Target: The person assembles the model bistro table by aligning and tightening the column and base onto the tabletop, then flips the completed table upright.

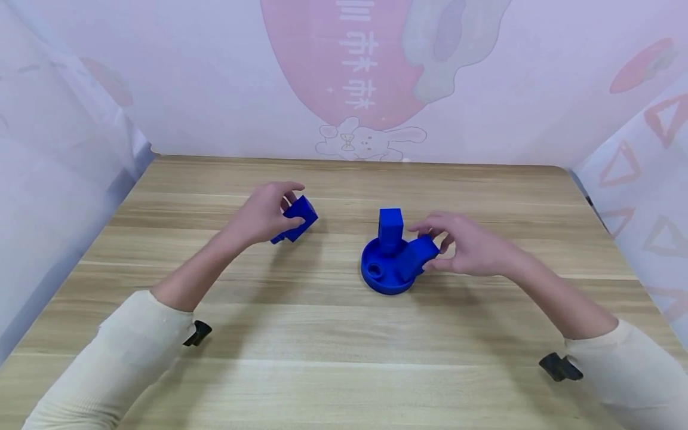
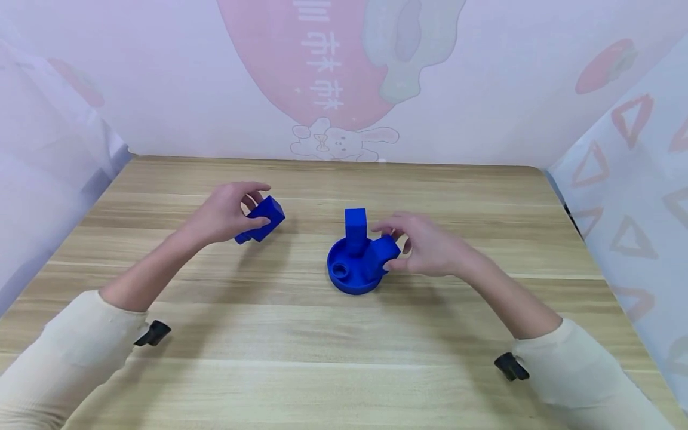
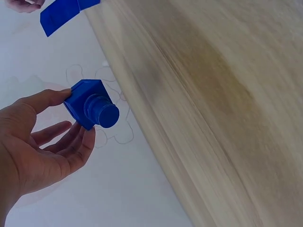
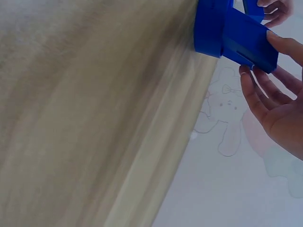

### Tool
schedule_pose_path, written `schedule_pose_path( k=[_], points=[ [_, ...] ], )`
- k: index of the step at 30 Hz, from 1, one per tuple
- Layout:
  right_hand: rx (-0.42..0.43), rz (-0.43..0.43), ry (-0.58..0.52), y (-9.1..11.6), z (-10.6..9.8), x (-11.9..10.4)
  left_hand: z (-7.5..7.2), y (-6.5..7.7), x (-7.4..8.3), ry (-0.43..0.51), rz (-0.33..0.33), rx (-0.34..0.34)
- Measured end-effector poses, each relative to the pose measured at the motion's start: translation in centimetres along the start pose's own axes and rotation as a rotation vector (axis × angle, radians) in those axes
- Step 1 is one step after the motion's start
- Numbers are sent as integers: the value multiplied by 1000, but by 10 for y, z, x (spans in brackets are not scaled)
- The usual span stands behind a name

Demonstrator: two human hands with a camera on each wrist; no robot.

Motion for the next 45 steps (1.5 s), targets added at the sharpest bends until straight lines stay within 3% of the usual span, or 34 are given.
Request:
schedule_pose_path(
  k=[5,12,17,22,30,36,41,45],
  points=[
    [75,-14,23,1,0,5,2,2,4,0,-5,-7],
    [120,42,101,3,-2,5,3,2,8,-7,-4,-11],
    [86,-12,143,5,0,-1,5,1,7,-6,5,-16],
    [3,-122,73,9,3,-7,6,1,5,-9,0,-22],
    [7,-91,83,7,2,-7,7,2,7,-7,-3,-25],
    [5,-85,82,7,1,-7,13,1,21,20,28,-25],
    [1,-96,73,7,1,-8,20,1,38,130,66,-28],
    [3,-112,66,6,0,-9,30,3,61,347,136,-53]
  ],
)
Point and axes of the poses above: each hand's wrist, its own y-axis away from the middle knuckle, its own z-axis out of the palm, x = y × z, the point moved 10 cm from there along -y, towards the middle knuckle, and after that the axes turned 6 degrees about y, right-handed, at the moved point
